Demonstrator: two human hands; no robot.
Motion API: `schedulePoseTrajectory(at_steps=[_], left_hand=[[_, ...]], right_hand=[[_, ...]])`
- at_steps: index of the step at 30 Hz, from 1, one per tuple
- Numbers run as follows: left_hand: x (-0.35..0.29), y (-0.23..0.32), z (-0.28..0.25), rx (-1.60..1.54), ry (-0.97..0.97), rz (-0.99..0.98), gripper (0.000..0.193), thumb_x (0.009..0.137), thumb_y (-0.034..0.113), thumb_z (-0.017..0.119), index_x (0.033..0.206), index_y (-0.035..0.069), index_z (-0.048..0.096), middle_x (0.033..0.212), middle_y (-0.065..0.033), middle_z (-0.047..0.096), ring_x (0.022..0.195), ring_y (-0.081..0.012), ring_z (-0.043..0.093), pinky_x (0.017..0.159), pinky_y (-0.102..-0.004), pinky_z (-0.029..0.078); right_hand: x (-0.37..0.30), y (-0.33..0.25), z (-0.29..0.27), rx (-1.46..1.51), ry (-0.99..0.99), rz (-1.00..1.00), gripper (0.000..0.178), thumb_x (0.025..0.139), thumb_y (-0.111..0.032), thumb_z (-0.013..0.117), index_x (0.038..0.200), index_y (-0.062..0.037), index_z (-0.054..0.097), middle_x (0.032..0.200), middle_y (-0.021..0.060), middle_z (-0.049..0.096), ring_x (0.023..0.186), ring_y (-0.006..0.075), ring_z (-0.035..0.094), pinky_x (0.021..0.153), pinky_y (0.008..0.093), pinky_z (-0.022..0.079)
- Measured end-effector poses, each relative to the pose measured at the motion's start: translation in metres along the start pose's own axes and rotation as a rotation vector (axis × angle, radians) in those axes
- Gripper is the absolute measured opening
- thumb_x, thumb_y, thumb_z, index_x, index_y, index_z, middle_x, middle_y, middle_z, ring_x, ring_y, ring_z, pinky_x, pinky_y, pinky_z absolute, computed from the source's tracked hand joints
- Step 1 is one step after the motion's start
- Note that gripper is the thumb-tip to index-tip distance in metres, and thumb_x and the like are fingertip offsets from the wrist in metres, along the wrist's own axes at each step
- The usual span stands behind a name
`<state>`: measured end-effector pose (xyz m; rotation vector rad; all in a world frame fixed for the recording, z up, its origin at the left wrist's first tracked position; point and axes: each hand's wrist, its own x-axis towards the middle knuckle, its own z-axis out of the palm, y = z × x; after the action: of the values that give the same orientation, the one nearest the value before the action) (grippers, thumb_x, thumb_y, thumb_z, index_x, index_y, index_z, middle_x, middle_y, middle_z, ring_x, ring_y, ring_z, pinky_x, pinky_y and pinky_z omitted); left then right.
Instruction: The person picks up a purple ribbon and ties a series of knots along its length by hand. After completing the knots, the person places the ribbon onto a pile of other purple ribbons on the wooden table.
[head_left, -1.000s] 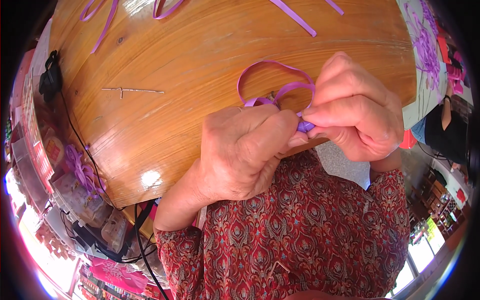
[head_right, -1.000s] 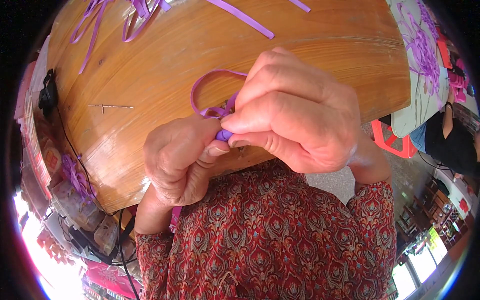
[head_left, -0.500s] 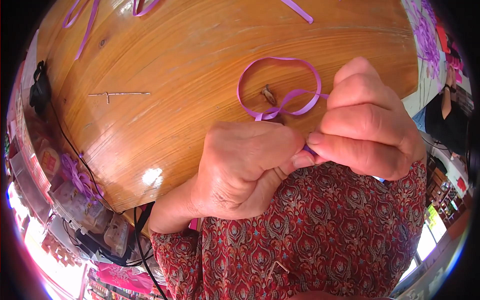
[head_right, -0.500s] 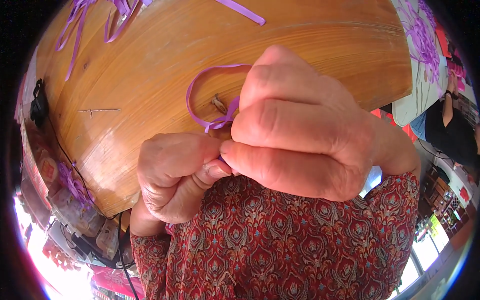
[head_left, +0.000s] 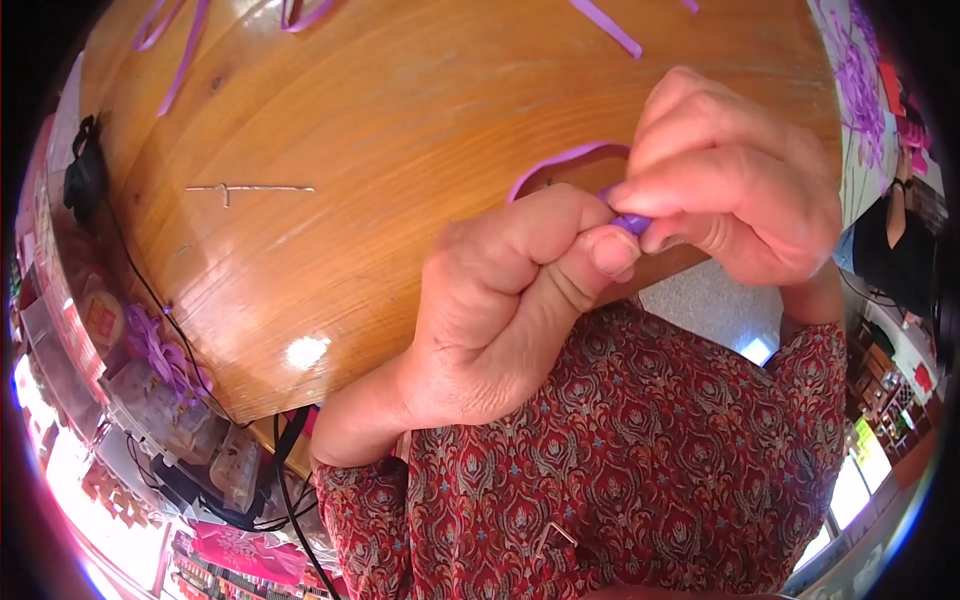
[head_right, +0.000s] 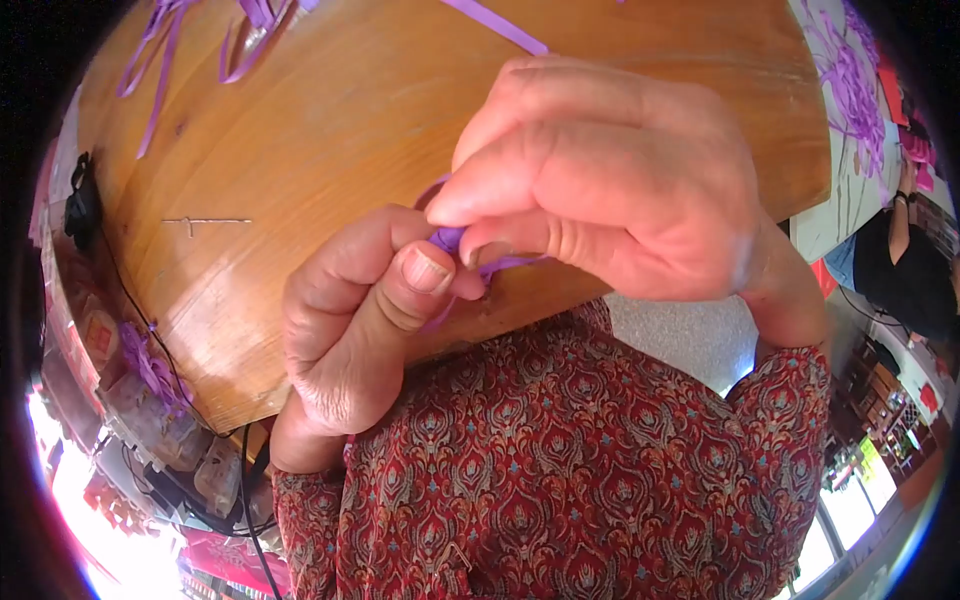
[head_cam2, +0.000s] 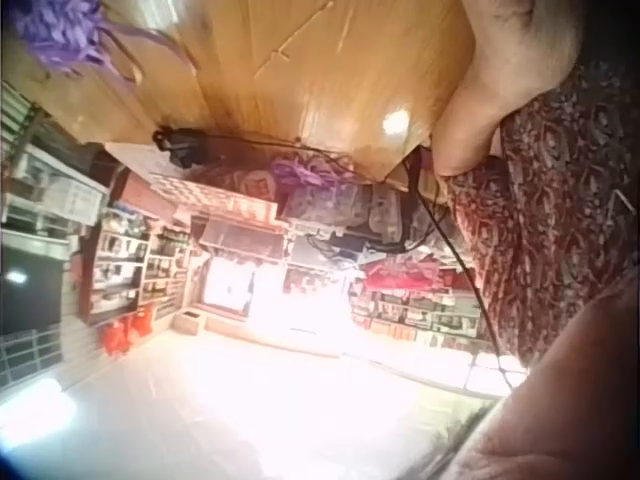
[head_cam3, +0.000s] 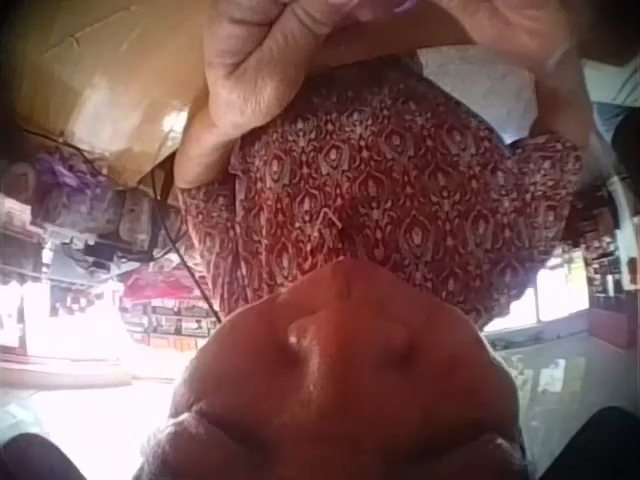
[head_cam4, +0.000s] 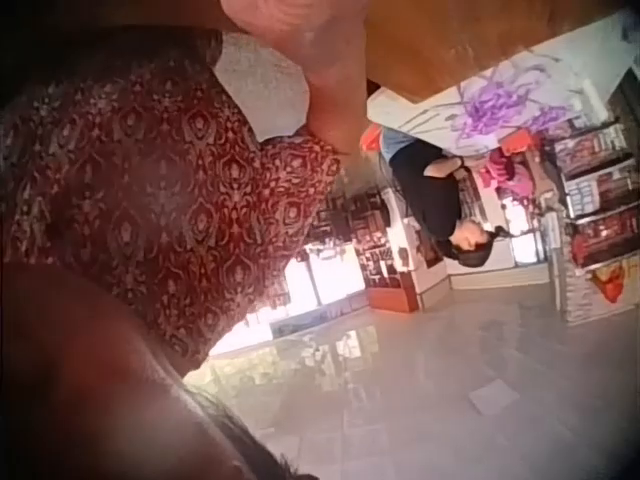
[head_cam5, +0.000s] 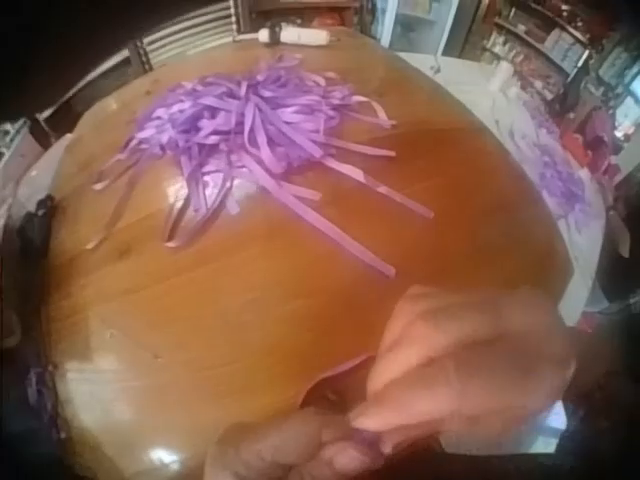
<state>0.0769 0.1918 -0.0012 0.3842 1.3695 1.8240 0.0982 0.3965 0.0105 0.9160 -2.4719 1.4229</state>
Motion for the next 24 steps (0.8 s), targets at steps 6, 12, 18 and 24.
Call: schedulePoseTrajectory(at_steps=[6,12,18,24], left_hand=[[-0.002,-0.019,-0.001,0.049,0.068,0.111,0.013,0.094,0.003,0.049,0.103,0.000,0.058,0.084,-0.0063,0.059,0.073,-0.0139,0.055,0.068,-0.0246,0.046],[-0.001,-0.013,-0.003,0.057,0.024,0.150,0.015,0.095,0.004,0.049,0.106,-0.001,0.057,0.088,-0.0076,0.061,0.080,-0.0160,0.058,0.072,-0.0252,0.046],[0.003,-0.010,-0.010,-0.003,0.001,0.110,0.014,0.095,0.007,0.051,0.101,-0.001,0.060,0.088,-0.0049,0.059,0.072,-0.0088,0.053,0.064,-0.0215,0.043],[0.004,-0.015,-0.012,0.070,0.060,0.199,0.010,0.088,0.000,0.060,0.098,-0.001,0.061,0.084,-0.0030,0.053,0.068,-0.0065,0.051,0.060,-0.0191,0.042]], right_hand=[[0.005,0.000,0.002,-0.069,-0.022,0.004,0.037,0.073,-0.011,0.072,0.104,0.0078,0.063,0.083,0.0139,0.062,0.068,0.0226,0.059,0.058,0.0319,0.046],[0.000,-0.003,0.000,-0.121,0.016,0.034,0.038,0.069,-0.008,0.073,0.103,0.0067,0.064,0.082,0.0124,0.063,0.067,0.0221,0.058,0.058,0.0314,0.046],[-0.002,0.000,0.003,-0.118,0.021,0.038,0.034,0.069,-0.009,0.073,0.099,0.0035,0.066,0.083,0.0116,0.063,0.066,0.0216,0.057,0.059,0.0319,0.044],[-0.002,-0.003,0.002,-0.108,0.036,0.013,0.031,0.069,-0.009,0.074,0.097,0.0031,0.066,0.079,0.0099,0.061,0.066,0.0208,0.055,0.059,0.0315,0.042]])
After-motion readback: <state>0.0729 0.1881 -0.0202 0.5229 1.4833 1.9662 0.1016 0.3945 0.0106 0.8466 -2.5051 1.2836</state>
